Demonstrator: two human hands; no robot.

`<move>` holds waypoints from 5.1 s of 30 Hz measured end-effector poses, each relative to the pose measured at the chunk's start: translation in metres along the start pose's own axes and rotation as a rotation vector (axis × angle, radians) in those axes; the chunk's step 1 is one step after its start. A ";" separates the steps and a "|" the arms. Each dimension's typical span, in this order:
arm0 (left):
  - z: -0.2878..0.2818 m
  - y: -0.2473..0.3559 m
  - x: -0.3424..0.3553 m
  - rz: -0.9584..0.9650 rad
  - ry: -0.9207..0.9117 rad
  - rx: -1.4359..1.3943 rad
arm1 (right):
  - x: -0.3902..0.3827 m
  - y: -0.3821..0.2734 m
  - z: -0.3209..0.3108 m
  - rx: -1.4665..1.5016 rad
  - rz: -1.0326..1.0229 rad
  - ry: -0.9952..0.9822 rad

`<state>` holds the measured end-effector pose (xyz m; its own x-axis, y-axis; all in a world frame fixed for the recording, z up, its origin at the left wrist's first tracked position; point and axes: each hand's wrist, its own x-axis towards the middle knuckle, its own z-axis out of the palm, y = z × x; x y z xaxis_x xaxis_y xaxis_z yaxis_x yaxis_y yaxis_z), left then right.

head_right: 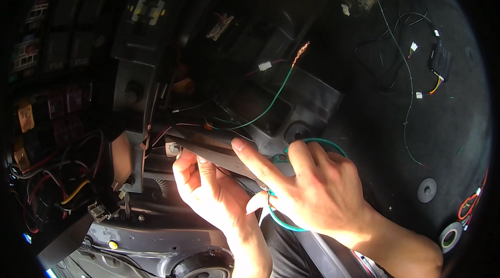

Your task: Wiring and installing electronics within a car's interior, specifically connecting wires near the door and dashboard.

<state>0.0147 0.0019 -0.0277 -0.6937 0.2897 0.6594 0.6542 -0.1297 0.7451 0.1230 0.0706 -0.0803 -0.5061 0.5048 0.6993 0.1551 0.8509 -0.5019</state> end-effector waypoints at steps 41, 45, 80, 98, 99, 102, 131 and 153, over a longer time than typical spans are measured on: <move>-0.009 0.019 0.045 -0.595 -0.267 -0.662 | -0.057 0.015 -0.049 -0.112 0.240 -0.088; -0.015 0.001 0.039 -0.846 -0.179 -1.242 | -0.090 0.012 -0.078 -0.201 0.373 -0.077; -0.021 0.016 -0.023 0.090 -0.001 0.203 | -0.064 -0.001 -0.154 -0.188 0.701 -0.137; 0.008 0.016 0.014 -0.571 0.137 -0.639 | 0.027 0.033 -0.032 0.665 0.786 0.082; 0.009 0.018 0.015 -0.610 0.150 -0.731 | 0.014 0.046 -0.046 0.505 0.780 0.033; 0.011 0.029 0.022 -0.689 0.167 -0.886 | -0.031 0.106 -0.092 -0.011 0.743 -0.155; -0.026 0.017 -0.045 -0.604 0.025 -0.757 | -0.059 0.041 -0.098 0.461 0.611 -0.336; -0.051 0.055 -0.053 0.242 0.022 -0.055 | -0.031 0.000 -0.077 0.953 0.667 0.021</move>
<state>0.0722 -0.0686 -0.0173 -0.5259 0.2235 0.8207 0.7848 -0.2445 0.5695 0.2039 0.0660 -0.0632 -0.5489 0.8213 0.1555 -0.3201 -0.0346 -0.9468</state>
